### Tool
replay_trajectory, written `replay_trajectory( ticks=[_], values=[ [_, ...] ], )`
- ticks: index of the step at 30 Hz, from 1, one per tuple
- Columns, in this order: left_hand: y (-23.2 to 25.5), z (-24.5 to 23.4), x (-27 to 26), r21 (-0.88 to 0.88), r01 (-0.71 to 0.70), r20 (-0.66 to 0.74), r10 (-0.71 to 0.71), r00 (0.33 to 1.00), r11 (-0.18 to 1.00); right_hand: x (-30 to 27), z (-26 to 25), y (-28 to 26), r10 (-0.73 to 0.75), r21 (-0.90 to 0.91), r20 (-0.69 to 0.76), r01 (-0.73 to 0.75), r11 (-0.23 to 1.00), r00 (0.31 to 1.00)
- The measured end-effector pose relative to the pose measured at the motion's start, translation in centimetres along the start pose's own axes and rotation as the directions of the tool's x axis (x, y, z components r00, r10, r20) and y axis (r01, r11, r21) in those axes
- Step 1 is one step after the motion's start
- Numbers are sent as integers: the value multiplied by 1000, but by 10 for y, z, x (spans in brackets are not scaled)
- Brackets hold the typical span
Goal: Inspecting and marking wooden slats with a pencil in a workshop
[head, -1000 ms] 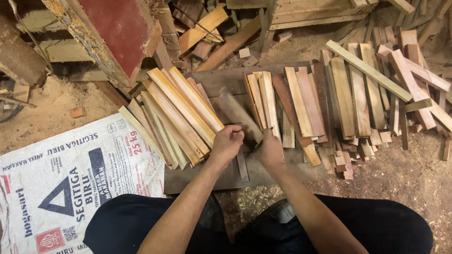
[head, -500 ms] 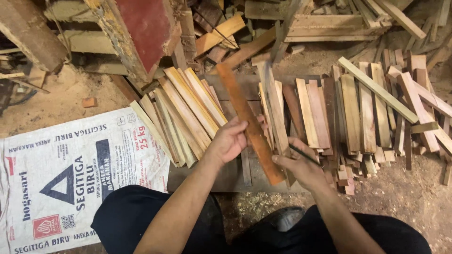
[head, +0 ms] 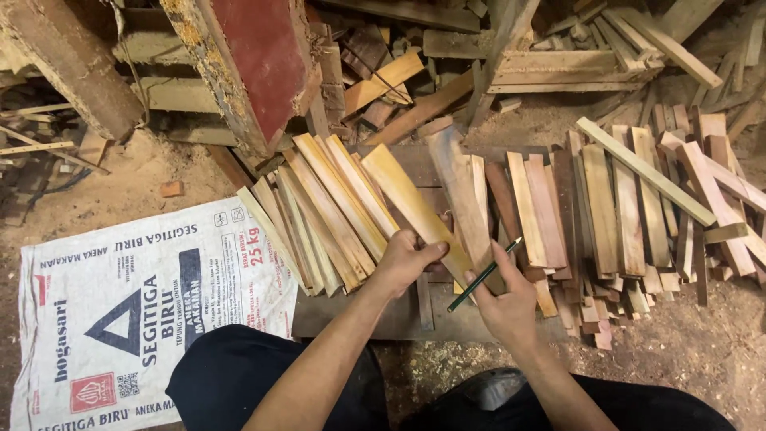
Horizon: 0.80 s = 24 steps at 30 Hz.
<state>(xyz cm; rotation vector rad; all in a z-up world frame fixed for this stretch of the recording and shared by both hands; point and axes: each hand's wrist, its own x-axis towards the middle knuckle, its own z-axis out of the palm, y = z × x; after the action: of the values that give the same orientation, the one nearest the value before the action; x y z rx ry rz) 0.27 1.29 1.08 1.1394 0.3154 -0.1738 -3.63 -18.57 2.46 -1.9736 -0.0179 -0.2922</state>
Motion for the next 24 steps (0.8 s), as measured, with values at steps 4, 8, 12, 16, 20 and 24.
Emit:
replay_trajectory(
  ticks=[4, 8, 12, 16, 20, 24],
  values=[
    [19, 13, -16, -52, -13, 118, 19, 993, 999, 1, 5, -7, -231, 60, -50, 233, 971, 972],
    [5, 11, -17, -164, 15, 349, 44, 936, 986, 7, 11, -18, -418, 29, -19, 418, 908, 908],
    [41, 24, -32, -13, 1, 399, 4, 917, 1000, 1, 10, -10, -422, -75, 158, 437, 896, 893],
    [40, 24, -33, -20, 12, 358, -4, 934, 1000, -2, 8, -27, -392, -101, 179, 413, 905, 903],
    [44, 24, -37, -45, -5, 356, 21, 934, 999, -2, 10, -20, -453, -112, 163, 473, 874, 876],
    [44, 25, -38, -76, -27, 362, 52, 931, 997, -2, 11, -22, -476, -95, 149, 492, 865, 867]
  ],
)
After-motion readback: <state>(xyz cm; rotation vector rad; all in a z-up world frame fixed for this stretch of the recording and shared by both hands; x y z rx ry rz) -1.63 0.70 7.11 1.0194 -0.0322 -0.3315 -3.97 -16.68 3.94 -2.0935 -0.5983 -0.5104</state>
